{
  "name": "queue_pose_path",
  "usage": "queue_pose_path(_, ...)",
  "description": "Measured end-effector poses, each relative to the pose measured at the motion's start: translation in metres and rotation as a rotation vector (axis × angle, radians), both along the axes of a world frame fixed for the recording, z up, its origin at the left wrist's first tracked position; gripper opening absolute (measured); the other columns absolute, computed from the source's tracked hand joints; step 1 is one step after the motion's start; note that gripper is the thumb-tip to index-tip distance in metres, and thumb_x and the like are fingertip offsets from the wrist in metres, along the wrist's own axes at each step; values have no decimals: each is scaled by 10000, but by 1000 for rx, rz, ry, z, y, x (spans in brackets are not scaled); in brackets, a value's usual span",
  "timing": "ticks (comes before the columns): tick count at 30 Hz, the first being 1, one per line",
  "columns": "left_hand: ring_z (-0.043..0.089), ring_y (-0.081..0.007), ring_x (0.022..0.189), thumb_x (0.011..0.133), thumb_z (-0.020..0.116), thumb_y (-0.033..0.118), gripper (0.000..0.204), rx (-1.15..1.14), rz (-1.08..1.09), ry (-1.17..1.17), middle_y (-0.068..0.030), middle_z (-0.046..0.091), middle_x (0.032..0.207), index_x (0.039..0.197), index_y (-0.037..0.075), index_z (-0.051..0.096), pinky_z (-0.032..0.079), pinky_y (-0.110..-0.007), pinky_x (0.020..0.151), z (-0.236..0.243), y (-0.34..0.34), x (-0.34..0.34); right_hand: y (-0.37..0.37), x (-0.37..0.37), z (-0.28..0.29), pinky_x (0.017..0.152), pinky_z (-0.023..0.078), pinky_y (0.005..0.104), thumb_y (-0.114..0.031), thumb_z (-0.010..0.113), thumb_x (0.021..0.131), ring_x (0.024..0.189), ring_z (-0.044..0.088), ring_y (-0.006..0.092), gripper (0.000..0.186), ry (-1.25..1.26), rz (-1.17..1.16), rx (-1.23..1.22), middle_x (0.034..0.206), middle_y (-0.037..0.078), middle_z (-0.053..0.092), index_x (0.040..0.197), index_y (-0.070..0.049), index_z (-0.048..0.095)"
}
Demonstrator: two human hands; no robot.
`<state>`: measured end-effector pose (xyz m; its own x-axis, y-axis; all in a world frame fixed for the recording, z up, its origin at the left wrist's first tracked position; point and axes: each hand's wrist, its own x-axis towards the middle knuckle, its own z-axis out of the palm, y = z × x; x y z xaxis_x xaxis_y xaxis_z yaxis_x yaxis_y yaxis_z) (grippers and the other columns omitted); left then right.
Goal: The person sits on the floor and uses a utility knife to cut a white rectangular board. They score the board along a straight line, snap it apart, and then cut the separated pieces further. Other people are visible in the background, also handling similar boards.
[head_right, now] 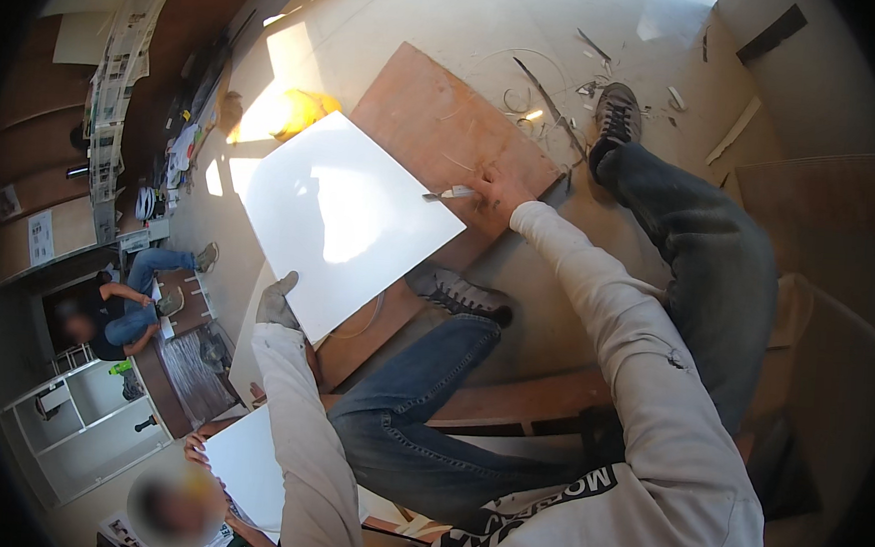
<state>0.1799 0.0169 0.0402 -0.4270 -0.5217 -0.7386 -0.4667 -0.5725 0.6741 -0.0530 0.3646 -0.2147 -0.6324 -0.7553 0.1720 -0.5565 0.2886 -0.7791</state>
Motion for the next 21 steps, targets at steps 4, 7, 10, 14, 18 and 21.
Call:
queue_pose_path(4,615,-340,1076,899,600,46,353,-35,-11,-42,-211,621,1189,1225,-74,540,508,-456,955,3,-3,-13,-4,32,1,783,504,398,-290,652,880,905,618,296,404,-499,-295,-164,988,140,621,1236,-110,583)
queue_pose_path(7,621,-345,1067,877,610,13,364,-86,6,-16,-222,619,1187,1222,-79,540,514,-457,944,12,5,-28,-11,49,16,738,510,389,-247,694,858,871,600,243,404,-1114,-327,-129,939,110,616,1212,-89,583)
queue_pose_path(10,640,-352,1016,848,625,-7,383,-125,72,-44,-221,629,1160,1217,-77,544,534,-457,906,22,18,-43,-22,51,33,621,512,355,-238,698,858,777,594,189,319,-1319,-325,-134,886,66,603,1111,-75,593)
queue_pose_path(14,666,-339,932,825,645,17,378,-167,88,-66,-206,654,1097,1185,-68,568,563,-441,834,54,25,-57,-27,43,68,544,494,312,-176,725,834,744,586,151,222,-1293,-248,-211,830,30,595,982,-82,588)
queue_pose_path(18,676,-307,906,829,657,92,368,-112,-73,24,-189,671,1055,1162,-50,589,571,-412,809,113,38,-42,18,50,153,530,492,281,-117,724,827,736,580,127,169,-1368,-199,-257,822,16,597,938,-96,598)
queue_pose_path(21,690,-274,863,842,663,150,384,-43,-133,265,-162,689,1033,1172,-38,598,580,-384,778,153,73,-14,83,67,242,536,489,256,-96,719,832,723,570,113,135,-1357,-96,-441,817,7,593,910,-92,608)
